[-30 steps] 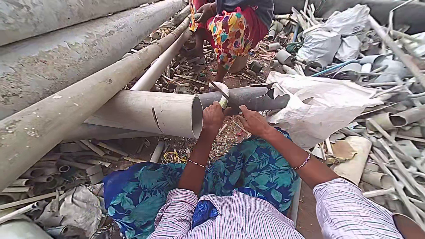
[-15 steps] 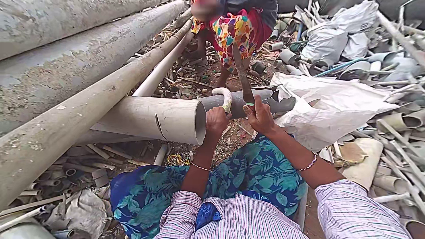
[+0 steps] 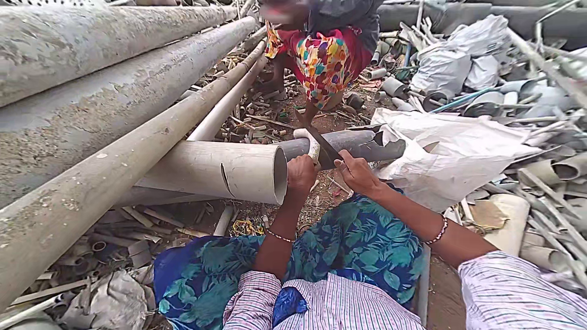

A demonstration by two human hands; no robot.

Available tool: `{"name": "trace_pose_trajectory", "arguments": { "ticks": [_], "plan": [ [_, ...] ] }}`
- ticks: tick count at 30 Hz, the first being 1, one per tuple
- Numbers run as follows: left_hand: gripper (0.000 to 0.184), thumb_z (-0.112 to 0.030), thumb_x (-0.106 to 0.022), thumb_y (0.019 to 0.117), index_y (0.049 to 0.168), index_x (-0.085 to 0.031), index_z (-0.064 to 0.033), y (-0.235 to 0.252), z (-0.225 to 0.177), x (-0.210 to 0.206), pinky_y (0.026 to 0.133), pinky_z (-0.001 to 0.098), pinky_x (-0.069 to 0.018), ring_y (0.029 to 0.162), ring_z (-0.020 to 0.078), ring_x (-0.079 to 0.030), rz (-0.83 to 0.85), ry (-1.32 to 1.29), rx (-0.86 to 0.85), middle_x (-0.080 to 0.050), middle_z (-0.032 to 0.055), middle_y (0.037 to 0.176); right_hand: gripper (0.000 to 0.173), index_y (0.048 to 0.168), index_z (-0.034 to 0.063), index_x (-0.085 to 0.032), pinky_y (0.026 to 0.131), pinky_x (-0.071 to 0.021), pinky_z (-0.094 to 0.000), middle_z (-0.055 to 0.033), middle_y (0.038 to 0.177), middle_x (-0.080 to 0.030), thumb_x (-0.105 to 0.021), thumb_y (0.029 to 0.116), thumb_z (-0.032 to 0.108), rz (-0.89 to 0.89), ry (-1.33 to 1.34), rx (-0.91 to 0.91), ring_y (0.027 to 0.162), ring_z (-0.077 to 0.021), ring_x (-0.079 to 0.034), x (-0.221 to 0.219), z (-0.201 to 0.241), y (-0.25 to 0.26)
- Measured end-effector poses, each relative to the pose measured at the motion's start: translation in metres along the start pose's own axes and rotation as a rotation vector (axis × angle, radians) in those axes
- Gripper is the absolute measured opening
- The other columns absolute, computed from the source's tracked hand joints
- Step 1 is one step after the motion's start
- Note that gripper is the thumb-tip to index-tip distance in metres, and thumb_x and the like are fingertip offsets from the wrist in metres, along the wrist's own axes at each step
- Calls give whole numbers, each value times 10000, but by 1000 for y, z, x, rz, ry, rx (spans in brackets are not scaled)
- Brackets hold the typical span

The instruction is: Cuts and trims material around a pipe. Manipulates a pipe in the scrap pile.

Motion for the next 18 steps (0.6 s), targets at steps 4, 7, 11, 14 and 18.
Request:
{"name": "trace_pose_trajectory", "arguments": {
  "ticks": [4,7,11,14,18],
  "plan": [
    [417,-348,-605,1032,1009,-663,64,-9,2,-3,762,588,-550,928,440,-696,-23,1,-6,-694,265,922,473,1043,-48,-511,461,-479,-315,-52,611,-486,-284,1119,360,-319,173,126,471,-145,-515,21,12,-11],
    [344,-272,-660,1000,1020,-665,72,-11,3,-7,775,587,-553,947,443,-697,-19,2,6,-696,274,947,381,1092,-63,-559,562,-470,-497,-136,616,-512,-366,1104,264,98,66,-77,563,-326,-577,-33,-14,-10],
    [356,-284,-658,1001,1040,-660,69,-9,2,-6,771,587,-552,940,446,-700,-17,-19,3,-702,269,943,440,1078,-68,-532,450,-487,-323,-49,597,-498,-309,1109,311,-290,210,39,458,-152,-532,17,5,-8],
    [328,-260,-682,987,1041,-652,62,-16,5,-8,785,571,-556,946,435,-697,-22,7,-4,-695,262,951,415,1108,-95,-559,525,-499,-478,-152,627,-552,-380,1097,279,-84,58,14,552,-336,-612,-16,-2,-8],
    [343,-265,-680,995,1051,-644,72,-11,2,-7,786,586,-549,963,453,-690,-40,3,-17,-691,279,967,401,1057,-73,-583,473,-442,-395,-96,571,-490,-389,1082,276,-207,48,66,478,-249,-534,-1,5,-4]
  ]
}}
Point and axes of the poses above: each hand's wrist, its own y-axis towards the middle knuckle, its own x-axis out of the back of the hand, z = x × y, the point moved 9 cm from there along y, towards the middle knuckle
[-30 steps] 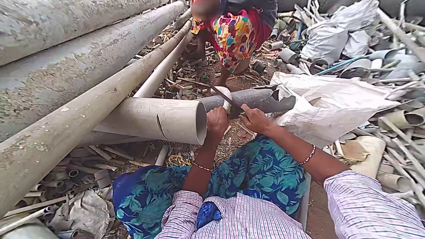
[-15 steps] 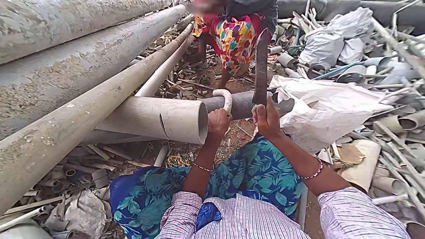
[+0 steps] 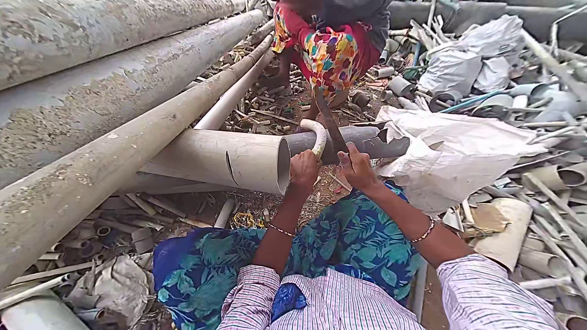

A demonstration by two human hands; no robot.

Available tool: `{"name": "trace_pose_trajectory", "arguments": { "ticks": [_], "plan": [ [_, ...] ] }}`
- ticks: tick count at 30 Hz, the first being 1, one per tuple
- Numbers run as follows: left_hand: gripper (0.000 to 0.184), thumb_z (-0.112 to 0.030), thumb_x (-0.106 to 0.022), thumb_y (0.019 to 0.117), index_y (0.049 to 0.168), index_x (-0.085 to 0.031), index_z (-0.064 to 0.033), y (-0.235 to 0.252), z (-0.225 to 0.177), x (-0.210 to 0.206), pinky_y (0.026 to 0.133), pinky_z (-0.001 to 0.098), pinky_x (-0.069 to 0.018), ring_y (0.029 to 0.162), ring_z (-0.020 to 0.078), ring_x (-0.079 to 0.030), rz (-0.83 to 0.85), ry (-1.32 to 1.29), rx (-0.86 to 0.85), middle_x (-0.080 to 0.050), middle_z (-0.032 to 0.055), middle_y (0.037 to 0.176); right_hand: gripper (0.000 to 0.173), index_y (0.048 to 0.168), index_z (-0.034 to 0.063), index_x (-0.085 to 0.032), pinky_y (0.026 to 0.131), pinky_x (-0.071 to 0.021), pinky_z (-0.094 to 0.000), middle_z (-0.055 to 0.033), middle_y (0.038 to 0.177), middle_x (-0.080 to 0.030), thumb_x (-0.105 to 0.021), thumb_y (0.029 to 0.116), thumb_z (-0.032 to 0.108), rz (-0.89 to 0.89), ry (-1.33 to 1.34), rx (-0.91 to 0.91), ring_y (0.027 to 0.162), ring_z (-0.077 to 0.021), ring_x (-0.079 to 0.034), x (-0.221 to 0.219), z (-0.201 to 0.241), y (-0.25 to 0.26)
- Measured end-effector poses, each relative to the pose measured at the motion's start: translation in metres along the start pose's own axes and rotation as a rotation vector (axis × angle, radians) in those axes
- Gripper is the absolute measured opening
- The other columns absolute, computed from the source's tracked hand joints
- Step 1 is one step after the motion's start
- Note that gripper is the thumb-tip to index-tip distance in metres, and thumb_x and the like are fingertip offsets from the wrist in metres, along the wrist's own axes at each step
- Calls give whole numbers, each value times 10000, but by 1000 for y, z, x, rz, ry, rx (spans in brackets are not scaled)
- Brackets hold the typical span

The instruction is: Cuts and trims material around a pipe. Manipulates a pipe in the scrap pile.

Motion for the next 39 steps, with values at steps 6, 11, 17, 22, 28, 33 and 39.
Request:
{"name": "trace_pose_trajectory", "arguments": {
  "ticks": [6,11,17,22,28,33,39],
  "plan": [
    [319,-235,-681,988,1070,-639,70,-6,3,-3,816,580,-549,988,448,-687,10,0,2,-692,276,995,370,1098,-67,-579,529,-483,-498,-147,603,-539,-434,1082,273,215,-54,-76,546,-348,-597,-28,-15,-12],
    [263,-200,-655,998,1059,-641,56,-6,3,-6,793,566,-560,955,432,-697,-1,1,5,-692,260,957,393,1058,-78,-558,495,-472,-398,-97,596,-505,-378,1087,271,0,57,-42,496,-234,-549,-9,-6,-7],
    [339,-254,-638,1018,1090,-634,77,-1,-2,-7,809,591,-540,988,453,-693,4,-60,8,-697,281,988,297,1160,24,-508,438,-503,-245,37,625,-508,-536,1044,296,-38,543,-394,417,-63,-498,-8,-19,-10],
    [372,-271,-559,1059,1211,-589,68,3,-23,-25,868,556,-543,1047,416,-702,66,-75,27,-707,258,1055,484,1307,91,-412,383,-458,-193,-8,871,-688,-675,924,-45,-301,905,-679,426,-36,-500,1,-25,-22],
    [255,-169,-595,1026,1053,-636,81,0,-42,-36,746,517,-572,875,405,-732,-189,-156,-193,-708,245,911,715,1447,84,-312,413,-497,-217,-26,760,-559,-673,870,-135,-369,909,-778,433,-64,-508,3,-26,-37],
    [689,-244,-725,963,1511,-410,30,-16,-53,-3,945,562,-506,1158,432,-625,8,-224,-148,-607,273,1295,792,1487,40,-283,481,-529,-229,-39,910,-571,-708,831,-92,-424,733,-591,523,-57,-554,29,-41,-37],
    [563,-217,-742,919,1391,-576,41,-78,-77,96,1037,531,-469,1297,412,-563,-659,-228,-463,-572,259,1412,668,1370,-1,-402,568,-537,-174,49,938,-623,-729,788,15,-238,595,-351,635,31,-596,49,-33,-36]
  ]
}}
Point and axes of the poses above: each hand's wrist, its own y-axis towards the middle knuckle, its own x-axis out of the back of the hand, z = x × y, the point moved 9 cm from there along y, towards the middle knuckle
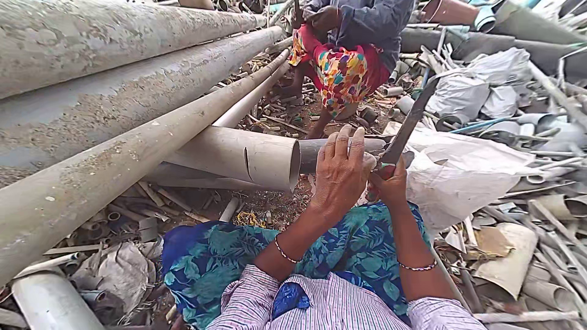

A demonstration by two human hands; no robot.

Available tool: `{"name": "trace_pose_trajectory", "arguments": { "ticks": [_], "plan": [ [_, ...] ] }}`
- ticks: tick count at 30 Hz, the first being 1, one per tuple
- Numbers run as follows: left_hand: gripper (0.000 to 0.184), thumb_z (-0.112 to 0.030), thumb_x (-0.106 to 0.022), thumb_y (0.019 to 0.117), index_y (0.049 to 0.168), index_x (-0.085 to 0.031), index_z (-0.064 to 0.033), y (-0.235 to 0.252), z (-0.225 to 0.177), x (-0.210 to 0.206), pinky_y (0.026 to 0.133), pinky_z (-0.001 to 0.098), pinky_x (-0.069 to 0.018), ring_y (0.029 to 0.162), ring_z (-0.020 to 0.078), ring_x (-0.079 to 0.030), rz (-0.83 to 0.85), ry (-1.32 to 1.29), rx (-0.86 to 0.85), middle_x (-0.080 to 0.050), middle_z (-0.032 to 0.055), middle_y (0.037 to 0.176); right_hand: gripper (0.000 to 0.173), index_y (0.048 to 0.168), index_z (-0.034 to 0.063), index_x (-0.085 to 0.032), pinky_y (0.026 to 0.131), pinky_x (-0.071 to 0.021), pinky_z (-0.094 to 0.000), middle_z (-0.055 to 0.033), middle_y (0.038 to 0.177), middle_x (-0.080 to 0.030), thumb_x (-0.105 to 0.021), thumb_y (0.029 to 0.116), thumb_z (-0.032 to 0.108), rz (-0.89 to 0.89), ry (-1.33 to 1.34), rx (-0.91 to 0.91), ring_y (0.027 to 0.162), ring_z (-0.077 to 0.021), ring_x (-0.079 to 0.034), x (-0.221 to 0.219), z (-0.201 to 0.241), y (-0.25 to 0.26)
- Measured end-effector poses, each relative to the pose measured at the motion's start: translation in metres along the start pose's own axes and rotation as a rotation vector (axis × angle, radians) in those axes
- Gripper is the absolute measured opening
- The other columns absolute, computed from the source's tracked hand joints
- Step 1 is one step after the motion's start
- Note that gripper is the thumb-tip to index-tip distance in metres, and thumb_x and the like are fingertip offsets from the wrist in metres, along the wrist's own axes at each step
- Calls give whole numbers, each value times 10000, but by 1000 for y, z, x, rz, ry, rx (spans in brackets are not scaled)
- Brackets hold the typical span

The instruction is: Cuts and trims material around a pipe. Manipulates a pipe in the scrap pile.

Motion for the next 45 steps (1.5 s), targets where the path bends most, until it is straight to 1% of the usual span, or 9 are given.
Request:
{"name": "trace_pose_trajectory", "arguments": {
  "ticks": [7,12,17,22,26,32,36,42,45],
  "plan": [
    [428,-355,-587,1049,1244,-644,22,-12,16,-44,845,566,-531,981,366,-690,684,-178,263,-703,203,1036,507,1230,-59,-515,914,-529,-177,25,1095,-681,-692,763,26,44,23,328,1007,57,-634,-23,39,4],
    [426,-336,-566,1062,1301,-595,15,-16,42,-48,777,608,-531,904,423,-688,472,-221,374,-694,244,961,512,1336,-77,-503,789,-541,-361,-203,1086,-665,-728,911,99,-71,-261,145,857,-172,-658,-19,30,12],
    [482,-435,-476,1083,1395,-532,-71,-40,98,-81,661,577,-534,748,415,-658,289,-317,500,-661,242,885,500,1550,71,-233,509,-500,-327,-87,912,-578,-385,1113,262,78,-237,-198,544,-137,-522,-17,9,-5],
    [461,-387,-482,1086,1400,-526,-53,-44,99,-81,638,533,-544,709,373,-661,255,-273,427,-668,220,871,539,1533,-104,-277,632,-551,-371,-257,1089,-626,-422,1054,95,20,-578,394,724,-252,-638,-30,69,-40],
    [452,-391,-476,1089,1359,-545,-36,-48,103,-83,605,508,-540,659,351,-647,240,-294,446,-653,208,834,597,1621,62,-241,772,-527,-646,-326,1173,-619,-472,1072,94,433,-827,-35,910,-514,-666,-49,12,-30],
    [431,-369,-485,1087,1342,-553,-28,-45,103,-85,579,524,-535,644,360,-642,202,-311,435,-652,208,814,475,1479,-100,-333,603,-551,-397,-291,1119,-602,-439,1076,127,-60,-768,525,753,-309,-673,-30,72,-37],
    [439,-395,-458,1093,1295,-566,-21,-47,108,-86,604,525,-533,666,353,-642,211,-336,502,-641,205,816,626,1625,15,-167,787,-530,-640,-348,1187,-620,-441,1066,77,390,-848,-24,899,-524,-673,-52,-24,-34],
    [391,-312,-489,1091,1247,-617,23,-32,111,-88,728,556,-548,779,360,-685,196,-391,576,-686,206,866,610,1511,-196,-232,693,-569,-433,-317,1049,-657,-463,1017,76,-58,-712,446,760,-329,-689,-40,63,-40],
    [385,-295,-501,1088,1259,-622,29,-28,111,-89,802,563,-546,845,363,-694,218,-442,646,-700,212,911,588,1579,-92,-214,886,-535,-575,-349,1225,-626,-435,1064,89,293,-831,72,976,-482,-689,-63,9,-33]
  ]
}}
Point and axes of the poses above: each hand's wrist, its own y-axis towards the middle knuckle, its own x-axis out of the back of the hand, z = x × y, the point moved 9 cm from there along y, towards the middle knuckle
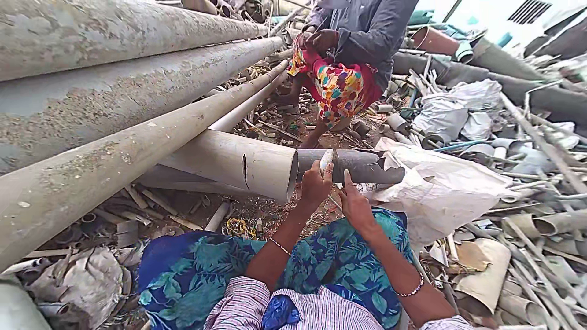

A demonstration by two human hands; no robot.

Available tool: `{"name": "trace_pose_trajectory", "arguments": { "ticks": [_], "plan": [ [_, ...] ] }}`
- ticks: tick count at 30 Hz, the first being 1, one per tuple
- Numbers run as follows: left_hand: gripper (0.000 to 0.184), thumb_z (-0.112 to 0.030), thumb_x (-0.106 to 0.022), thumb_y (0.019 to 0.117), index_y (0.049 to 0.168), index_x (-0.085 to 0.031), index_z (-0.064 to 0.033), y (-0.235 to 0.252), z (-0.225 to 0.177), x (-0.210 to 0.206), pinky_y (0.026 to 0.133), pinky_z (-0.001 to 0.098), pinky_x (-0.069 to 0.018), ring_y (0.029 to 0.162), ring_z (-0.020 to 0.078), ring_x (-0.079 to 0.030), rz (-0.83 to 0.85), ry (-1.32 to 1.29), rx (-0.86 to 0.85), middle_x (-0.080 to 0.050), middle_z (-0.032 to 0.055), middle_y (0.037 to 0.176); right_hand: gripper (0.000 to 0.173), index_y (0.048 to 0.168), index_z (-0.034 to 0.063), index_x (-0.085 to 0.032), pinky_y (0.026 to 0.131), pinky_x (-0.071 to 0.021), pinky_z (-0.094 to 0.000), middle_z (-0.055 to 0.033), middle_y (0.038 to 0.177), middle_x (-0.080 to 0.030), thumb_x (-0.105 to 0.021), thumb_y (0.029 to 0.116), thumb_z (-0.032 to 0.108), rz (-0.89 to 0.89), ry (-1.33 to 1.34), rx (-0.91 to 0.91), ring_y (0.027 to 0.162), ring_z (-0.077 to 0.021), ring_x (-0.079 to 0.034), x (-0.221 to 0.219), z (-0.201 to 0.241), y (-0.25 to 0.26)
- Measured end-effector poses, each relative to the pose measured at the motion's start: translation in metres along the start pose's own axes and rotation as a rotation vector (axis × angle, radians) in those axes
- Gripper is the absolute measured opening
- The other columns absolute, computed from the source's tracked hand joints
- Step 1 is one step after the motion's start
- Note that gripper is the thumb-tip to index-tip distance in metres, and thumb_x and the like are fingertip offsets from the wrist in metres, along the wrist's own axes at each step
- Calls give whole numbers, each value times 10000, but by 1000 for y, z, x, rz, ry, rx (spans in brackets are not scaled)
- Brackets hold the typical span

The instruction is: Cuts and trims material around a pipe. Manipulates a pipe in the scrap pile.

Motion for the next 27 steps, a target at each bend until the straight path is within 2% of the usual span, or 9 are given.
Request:
{"name": "trace_pose_trajectory", "arguments": {
  "ticks": [2,4,7,9,12,15,18,22,27],
  "plan": [
    [387,-296,-505,1087,1261,-620,29,0,1,-2,821,566,-541,862,369,-694,20,-6,23,-699,216,913,598,1592,-66,-207,908,-514,-600,-346,1185,-647,-431,1060,92,61,45,-33,993,-503,-679,-10,-6,2],
    [388,-289,-506,1085,1263,-624,35,1,0,-1,829,566,-537,869,376,-695,12,-25,29,-702,224,913,621,1547,-150,-231,796,-559,-519,-338,1063,-676,-473,1021,77,-192,78,105,845,-421,-702,21,16,-3],
    [400,-302,-492,1091,1268,-621,33,1,3,0,848,569,-529,897,374,-687,38,-77,70,-696,228,943,607,1482,-245,-239,778,-566,-373,-377,1097,-649,-473,1032,90,-440,84,248,838,-321,-698,45,38,-18],
    [398,-308,-505,1088,1240,-632,37,3,3,1,848,546,-528,894,354,-682,43,-129,92,-694,220,946,554,1454,-230,-344,759,-572,-415,-359,1050,-663,-484,1018,83,-373,53,236,823,-357,-702,29,25,-13],
    [408,-317,-518,1084,1245,-623,44,5,2,1,888,533,-523,934,349,-681,77,-157,116,-693,224,978,583,1567,-74,-286,799,-536,-552,-309,1026,-691,-472,1032,66,-39,90,36,831,-421,-692,-2,-4,0],
    [425,-318,-511,1086,1240,-622,62,8,0,2,901,543,-519,954,367,-682,80,-158,115,-691,244,991,578,1493,-187,-325,706,-544,-391,-327,1031,-678,-485,1001,70,-295,66,203,722,-288,-655,32,25,-10],
    [434,-331,-512,1087,1222,-622,66,9,-1,2,878,562,-524,939,384,-684,69,-158,134,-689,252,980,549,1441,-240,-354,772,-561,-360,-390,1103,-646,-493,1022,86,-406,19,278,823,-330,-697,39,35,-13],
    [448,-341,-501,1090,1247,-612,64,6,-1,2,926,549,-514,1006,383,-679,93,-150,168,-688,256,1032,613,1605,-29,-197,828,-519,-515,-312,1113,-658,-445,1056,81,95,137,-74,857,-378,-663,-16,-17,3],
    [426,-329,-506,1089,1167,-633,70,10,1,1,860,501,-518,883,327,-660,90,-205,163,-668,223,938,628,1559,-110,-258,644,-529,-413,-281,1031,-677,-488,1003,70,-188,171,91,648,-247,-610,18,9,-5]
  ]
}}
Point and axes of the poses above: each hand's wrist, its own y-axis towards the middle knuckle, its own x-axis out of the back of the hand, z = x × y, the point moved 9 cm from there along y, towards the middle knuckle
